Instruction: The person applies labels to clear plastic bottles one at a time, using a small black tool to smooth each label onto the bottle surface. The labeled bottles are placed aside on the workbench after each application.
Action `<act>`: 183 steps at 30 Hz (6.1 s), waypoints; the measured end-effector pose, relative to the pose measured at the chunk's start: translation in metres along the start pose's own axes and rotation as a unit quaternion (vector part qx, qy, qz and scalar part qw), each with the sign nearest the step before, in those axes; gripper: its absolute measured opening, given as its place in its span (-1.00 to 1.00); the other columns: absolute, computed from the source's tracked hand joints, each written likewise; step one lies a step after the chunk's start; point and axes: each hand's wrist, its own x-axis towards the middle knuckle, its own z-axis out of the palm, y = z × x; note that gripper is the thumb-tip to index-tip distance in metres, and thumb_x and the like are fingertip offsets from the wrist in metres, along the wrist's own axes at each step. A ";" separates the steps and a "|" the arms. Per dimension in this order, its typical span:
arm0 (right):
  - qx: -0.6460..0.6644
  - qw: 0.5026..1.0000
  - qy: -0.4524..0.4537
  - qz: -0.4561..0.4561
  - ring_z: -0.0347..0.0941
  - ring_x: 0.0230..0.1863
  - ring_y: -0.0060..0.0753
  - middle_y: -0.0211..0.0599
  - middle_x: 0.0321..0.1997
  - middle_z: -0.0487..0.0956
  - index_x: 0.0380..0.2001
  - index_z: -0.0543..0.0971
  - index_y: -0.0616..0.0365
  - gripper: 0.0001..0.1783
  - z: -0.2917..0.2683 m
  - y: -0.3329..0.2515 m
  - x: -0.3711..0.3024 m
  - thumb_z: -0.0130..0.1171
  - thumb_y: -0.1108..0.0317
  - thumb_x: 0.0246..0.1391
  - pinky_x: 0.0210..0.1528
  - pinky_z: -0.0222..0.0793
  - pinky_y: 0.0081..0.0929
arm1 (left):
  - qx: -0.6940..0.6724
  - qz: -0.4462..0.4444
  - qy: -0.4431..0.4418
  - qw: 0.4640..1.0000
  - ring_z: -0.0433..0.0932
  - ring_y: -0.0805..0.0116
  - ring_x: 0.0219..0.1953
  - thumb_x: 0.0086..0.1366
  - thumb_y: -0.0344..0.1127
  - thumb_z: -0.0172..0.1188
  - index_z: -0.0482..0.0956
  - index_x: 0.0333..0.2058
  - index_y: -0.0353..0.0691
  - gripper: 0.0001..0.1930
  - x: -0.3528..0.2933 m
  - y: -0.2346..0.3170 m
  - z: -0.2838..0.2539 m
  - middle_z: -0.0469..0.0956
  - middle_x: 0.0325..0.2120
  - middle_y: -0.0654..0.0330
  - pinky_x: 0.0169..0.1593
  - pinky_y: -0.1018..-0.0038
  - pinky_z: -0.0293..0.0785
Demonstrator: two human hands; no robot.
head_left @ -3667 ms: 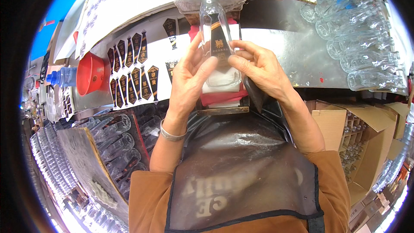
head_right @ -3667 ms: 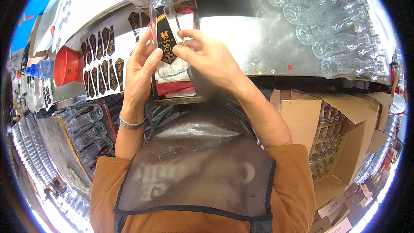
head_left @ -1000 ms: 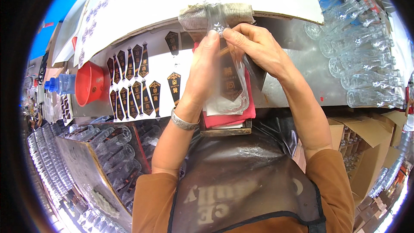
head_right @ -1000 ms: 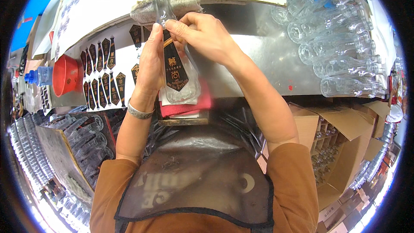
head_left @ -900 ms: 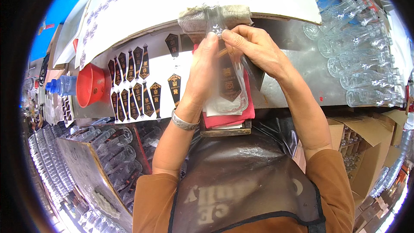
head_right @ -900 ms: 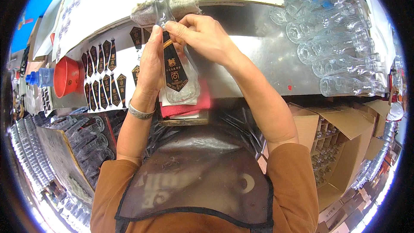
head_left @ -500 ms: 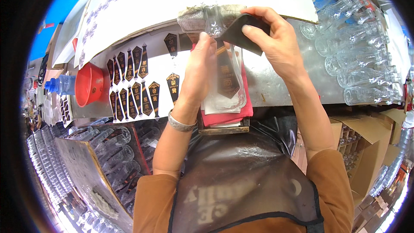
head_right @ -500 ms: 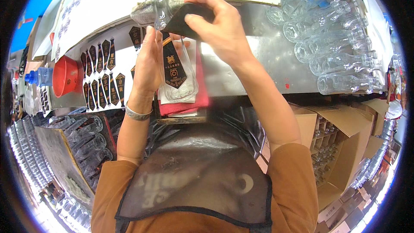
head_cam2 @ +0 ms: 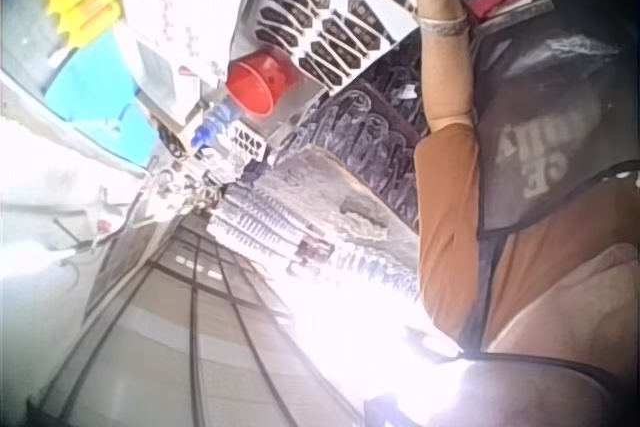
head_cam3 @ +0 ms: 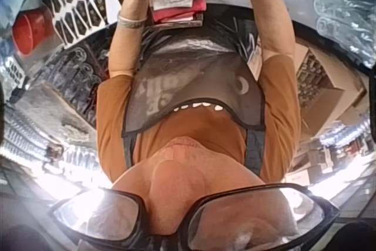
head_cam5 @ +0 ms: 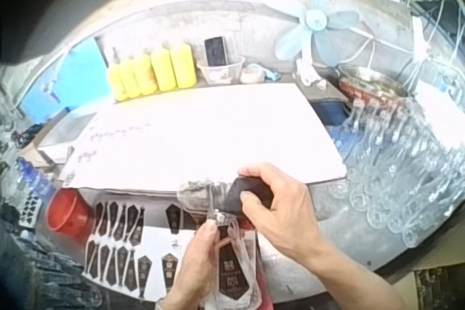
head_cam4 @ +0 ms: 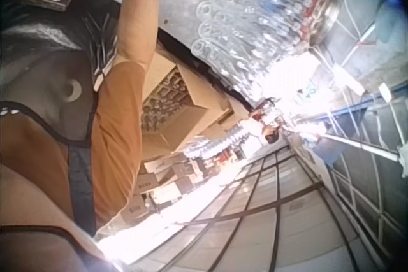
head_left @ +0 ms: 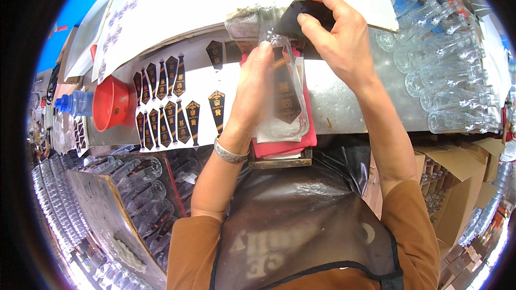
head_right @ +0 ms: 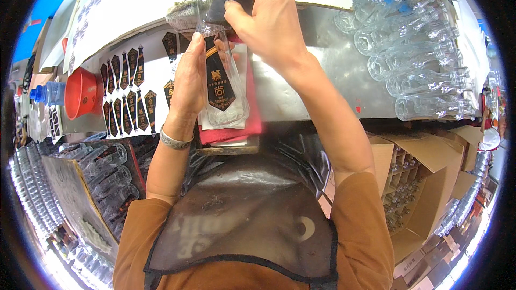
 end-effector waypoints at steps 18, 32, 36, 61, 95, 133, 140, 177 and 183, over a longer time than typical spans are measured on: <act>-0.069 0.956 -0.215 -0.188 0.58 -0.16 -0.14 -0.18 -0.24 0.64 -0.16 0.62 0.15 -0.67 -0.009 -0.030 -0.055 0.26 0.53 -0.08 -0.07 0.51 -0.29 | 0.137 0.087 0.079 0.984 0.42 0.14 0.24 0.54 0.08 -0.13 0.25 0.31 -0.38 -0.36 -0.044 0.014 -0.024 0.40 0.18 -0.07 0.23 0.27 0.40; 0.071 0.991 -0.102 -0.039 0.60 -0.14 -0.35 -0.18 -0.20 0.66 -0.19 0.63 0.25 -0.77 -0.018 0.003 -0.045 0.21 0.52 0.03 -0.05 0.50 -0.42 | 0.465 0.198 -0.059 0.861 0.17 -0.01 0.42 -0.04 -0.35 0.53 -0.06 0.44 -0.32 0.16 -0.098 -0.002 -0.023 0.14 0.39 -0.11 0.39 0.13 0.18; 0.062 0.983 -0.074 -0.158 0.58 -0.08 -0.32 -0.19 -0.12 0.66 -0.25 0.60 0.20 -0.79 -0.018 0.013 -0.058 0.26 0.54 -0.02 -0.01 0.48 -0.43 | 0.498 0.223 -0.034 0.837 0.25 -0.06 0.37 -0.10 -0.49 0.50 -0.08 0.44 -0.33 0.17 -0.090 -0.013 -0.018 0.12 0.39 -0.11 0.36 0.15 0.28; 0.222 0.933 -0.135 0.248 0.36 -0.49 -0.59 -0.42 -0.51 0.54 -0.13 0.67 0.34 -0.34 -0.016 0.014 -0.116 -0.16 -0.10 0.46 -0.34 0.31 -0.59 | 0.081 0.151 -0.051 0.984 0.27 0.15 0.35 0.17 -0.53 0.34 -0.26 0.45 -0.40 0.05 -0.090 0.000 0.013 0.14 0.37 -0.04 0.31 0.27 0.34; 0.039 0.986 -0.047 0.154 0.55 -0.37 -0.63 -0.31 -0.42 0.64 -0.06 0.59 0.34 -0.76 -0.027 -0.004 -0.120 0.16 0.46 0.26 -0.34 0.36 -0.66 | 0.689 0.280 0.492 0.453 0.56 -0.12 -0.10 0.30 0.02 0.22 0.60 -0.05 -0.37 -0.49 0.041 0.180 -0.262 0.56 -0.12 -0.19 0.01 0.06 0.42; -0.053 0.987 -0.136 0.065 0.34 -0.51 -0.62 -0.19 0.02 0.59 0.27 0.39 0.25 -0.22 -0.022 -0.009 -0.139 0.40 0.45 -0.07 -0.44 0.34 -0.61 | 0.715 0.383 0.284 0.511 0.56 0.18 0.10 0.25 -0.37 0.30 0.64 -0.05 -0.12 -0.72 0.007 0.140 -0.277 0.64 0.00 0.17 0.26 0.18 0.33; -0.192 0.978 -0.081 -0.005 0.56 -0.24 0.01 -0.05 -0.06 0.58 0.24 0.39 0.25 -0.23 0.014 -0.015 -0.146 0.44 0.36 -0.06 -0.24 0.48 -0.23 | 0.285 0.289 0.312 0.859 0.68 0.30 -0.10 0.40 -0.34 0.21 0.64 -0.10 -0.37 -0.78 -0.007 0.136 -0.239 0.70 -0.14 0.11 0.02 0.44 0.55; -0.017 0.987 -0.143 0.075 0.46 -0.45 -0.57 -0.25 -0.06 0.62 0.26 0.40 0.28 -0.31 -0.009 -0.001 -0.138 0.37 0.41 0.05 -0.35 0.39 -0.57 | 0.479 0.281 -0.068 0.829 0.19 0.05 0.42 0.31 -0.08 0.29 0.52 0.22 -0.06 -0.47 -0.049 0.038 -0.029 0.22 0.39 0.02 0.41 0.13 0.14; 0.072 0.978 -0.125 0.153 0.49 -0.08 -0.58 -0.26 0.03 0.64 0.19 0.48 0.34 -0.45 -0.010 0.012 -0.105 0.14 0.14 0.31 -0.09 0.45 -0.52 | 0.412 0.257 -0.018 0.874 0.33 0.08 0.34 0.35 -0.36 0.19 0.55 0.19 -0.11 -0.58 -0.060 0.015 -0.028 0.29 0.33 -0.05 0.35 0.23 0.25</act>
